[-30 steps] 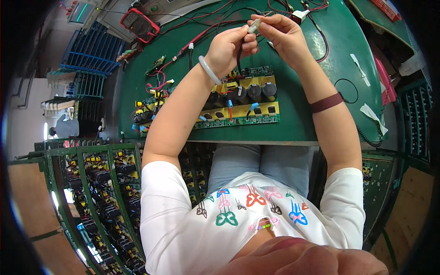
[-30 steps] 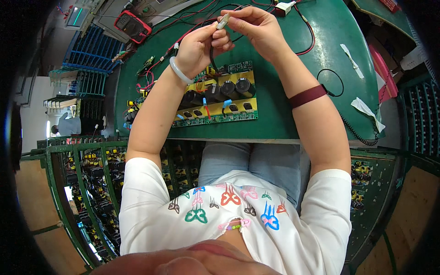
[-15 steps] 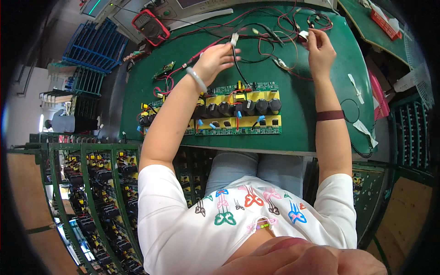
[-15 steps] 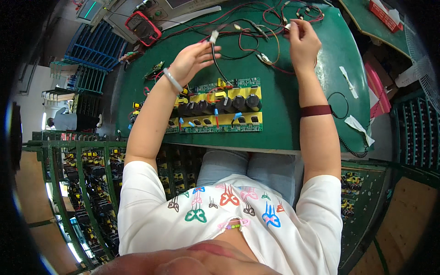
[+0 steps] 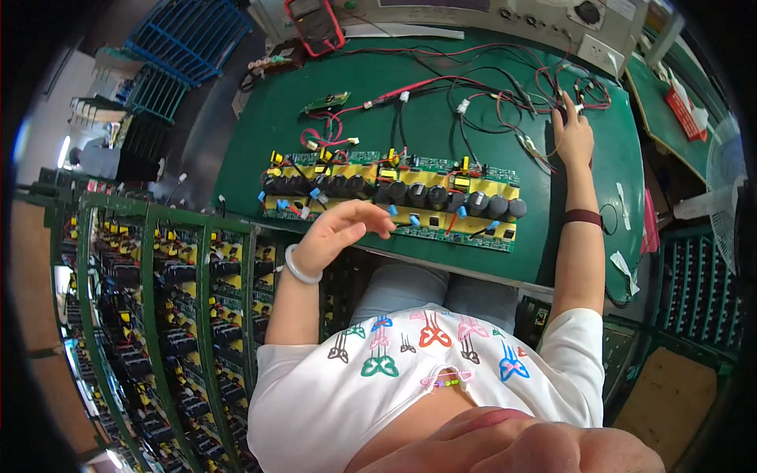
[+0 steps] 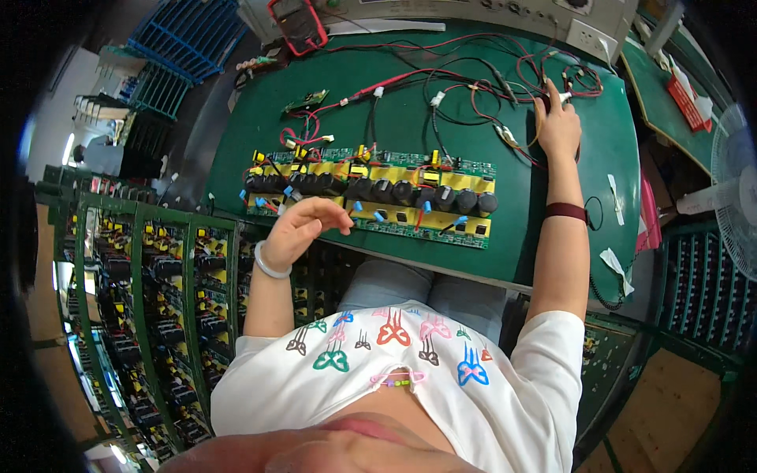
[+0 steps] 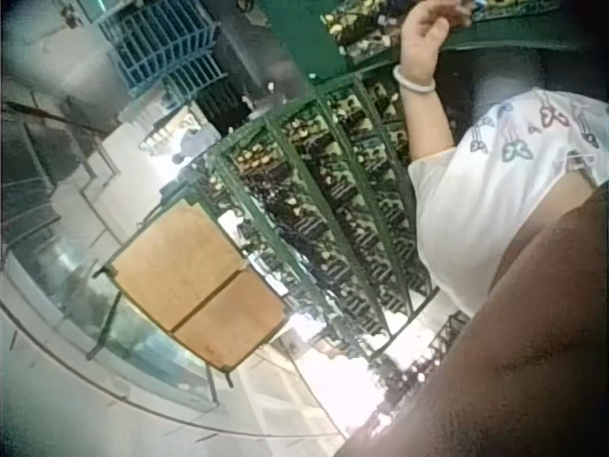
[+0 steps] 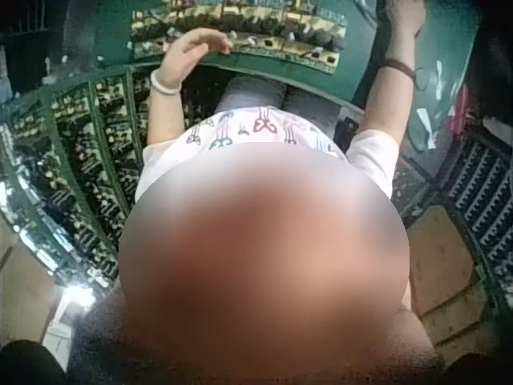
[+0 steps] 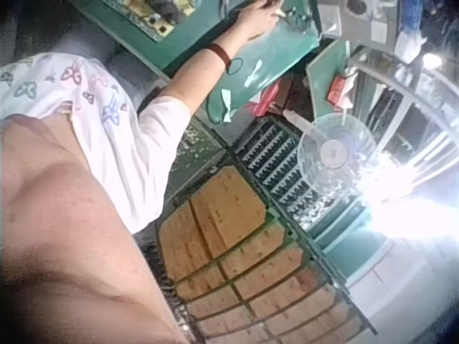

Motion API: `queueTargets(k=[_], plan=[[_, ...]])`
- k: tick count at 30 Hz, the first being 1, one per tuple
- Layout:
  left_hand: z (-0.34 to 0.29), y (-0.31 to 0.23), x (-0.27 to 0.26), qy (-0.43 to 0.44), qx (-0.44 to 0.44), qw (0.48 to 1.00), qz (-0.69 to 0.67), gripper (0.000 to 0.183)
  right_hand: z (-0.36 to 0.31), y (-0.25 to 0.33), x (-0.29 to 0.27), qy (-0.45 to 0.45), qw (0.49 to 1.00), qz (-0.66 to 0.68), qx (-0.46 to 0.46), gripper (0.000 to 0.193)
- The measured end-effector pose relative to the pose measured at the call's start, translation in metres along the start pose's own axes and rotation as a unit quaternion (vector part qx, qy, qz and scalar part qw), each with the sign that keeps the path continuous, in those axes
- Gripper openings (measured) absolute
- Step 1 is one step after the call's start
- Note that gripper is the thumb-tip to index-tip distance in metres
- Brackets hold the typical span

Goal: The person connects and disconnects various colored wires and probes to a circuit board mounted on a green workbench. They repeatedly attach and remove connectors and test leads, manipulating the wiring to different points on the board throughout the clip.

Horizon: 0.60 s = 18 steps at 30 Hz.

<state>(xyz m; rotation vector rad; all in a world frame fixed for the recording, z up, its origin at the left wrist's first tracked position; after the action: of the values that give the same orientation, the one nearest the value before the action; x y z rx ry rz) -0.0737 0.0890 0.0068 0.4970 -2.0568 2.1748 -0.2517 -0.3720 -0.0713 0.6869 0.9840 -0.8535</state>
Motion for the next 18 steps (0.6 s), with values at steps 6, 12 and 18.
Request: queueTargets(k=[6, 12, 18], plan=[[-0.035, 0.021, -0.020, -0.095, 0.015, 0.993, -0.064, 0.031, 0.001, 0.004, -0.008, -0.031, 0.999, -0.006, -0.021, 0.029], [-0.022, -0.022, -0.054, -0.226, 0.125, 0.951, 0.169, 0.016, 0.000, -0.007, -0.007, -0.041, 0.997, 0.065, -0.008, 0.028], [0.053, -0.054, -0.087, -0.151, 0.127, 0.737, 0.646, 0.017, 0.000, -0.002, -0.013, -0.005, 0.993, 0.113, 0.022, 0.030]])
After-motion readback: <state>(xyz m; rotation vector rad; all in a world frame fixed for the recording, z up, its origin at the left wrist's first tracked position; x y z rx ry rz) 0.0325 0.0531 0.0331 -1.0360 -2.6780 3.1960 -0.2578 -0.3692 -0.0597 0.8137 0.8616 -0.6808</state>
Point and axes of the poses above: each hand's wrist, its own z-axis towards the middle knuckle, its own x-axis out of the palm, y = z × x, the point moved 6 cm from there along z, towards the middle knuckle, and after that the axes turned 10 degrees about -z, right-handed, at the moved point
